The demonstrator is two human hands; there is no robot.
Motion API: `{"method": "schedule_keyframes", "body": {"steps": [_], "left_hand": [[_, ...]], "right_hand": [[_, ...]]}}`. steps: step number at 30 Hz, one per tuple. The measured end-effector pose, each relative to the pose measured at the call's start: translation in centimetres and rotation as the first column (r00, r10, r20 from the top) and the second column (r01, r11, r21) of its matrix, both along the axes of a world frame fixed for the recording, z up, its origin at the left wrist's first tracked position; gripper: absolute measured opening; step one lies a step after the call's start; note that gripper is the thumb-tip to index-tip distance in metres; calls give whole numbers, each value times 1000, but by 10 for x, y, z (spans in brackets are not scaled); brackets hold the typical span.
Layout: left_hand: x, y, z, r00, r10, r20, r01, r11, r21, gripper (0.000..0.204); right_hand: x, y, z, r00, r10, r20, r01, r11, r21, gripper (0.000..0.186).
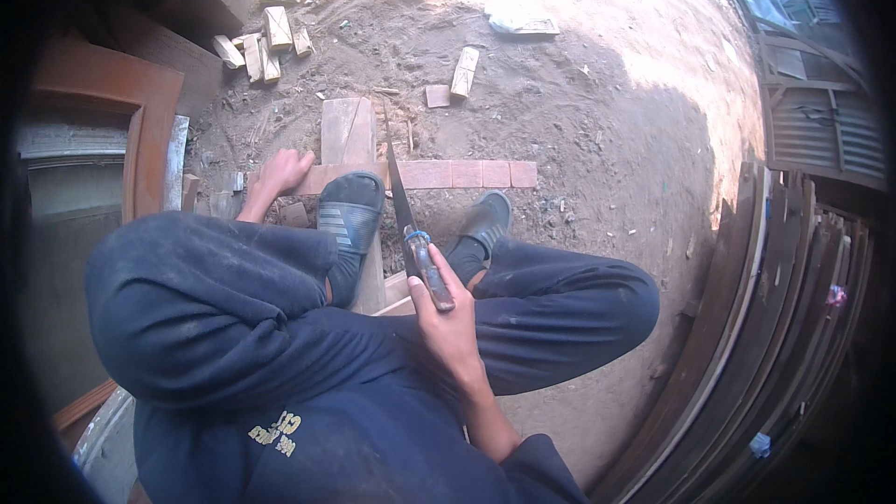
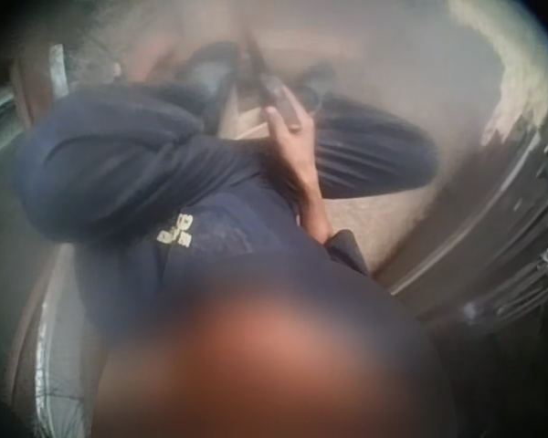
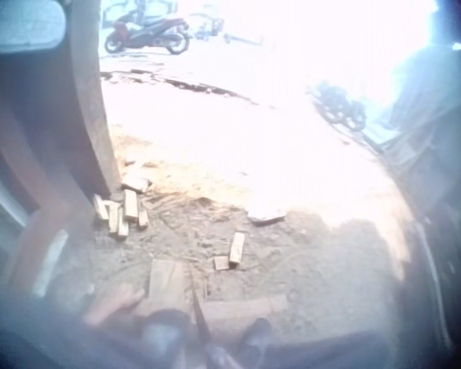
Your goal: The person sits on the ground and uses a hand saw to cut a small wooden plank resting on a support. The person holds the wood with the left hand and saws with the right hand, producing small cut pieces that accumulate nearby.
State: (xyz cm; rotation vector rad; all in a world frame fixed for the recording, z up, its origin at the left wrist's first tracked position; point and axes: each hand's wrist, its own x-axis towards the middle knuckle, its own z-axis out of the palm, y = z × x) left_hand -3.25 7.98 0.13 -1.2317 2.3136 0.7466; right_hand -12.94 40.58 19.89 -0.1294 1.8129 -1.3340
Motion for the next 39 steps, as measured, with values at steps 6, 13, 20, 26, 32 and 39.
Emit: {"method": "schedule_keyframes", "body": {"steps": [6,13,20,26,32,39], "left_hand": [[1,5,-12,999,0,-35,-1,1000,-18,57],[14,0,-20,999,4,-40,-6,999,-50,58],[-2,2,-13,999,31,-25,-32,999,-38,57],[-5,5,0,997,72,-8,-72,997,-17,56],[-8,1,3,991,104,88,-112,989,99,54],[-7,7,4,993,114,33,-114,993,1,53]], "right_hand": [[-5,-8,17,985,-83,154,87,996,-23,49],[-19,-6,20,955,-99,281,127,988,-83,46],[-23,-14,28,983,-62,171,68,997,-29,47],[-65,-27,44,954,22,299,-6,999,-53,43],[-68,-37,51,959,244,145,-251,968,29,32],[-47,-50,45,917,397,-25,-397,918,15,18]]}}
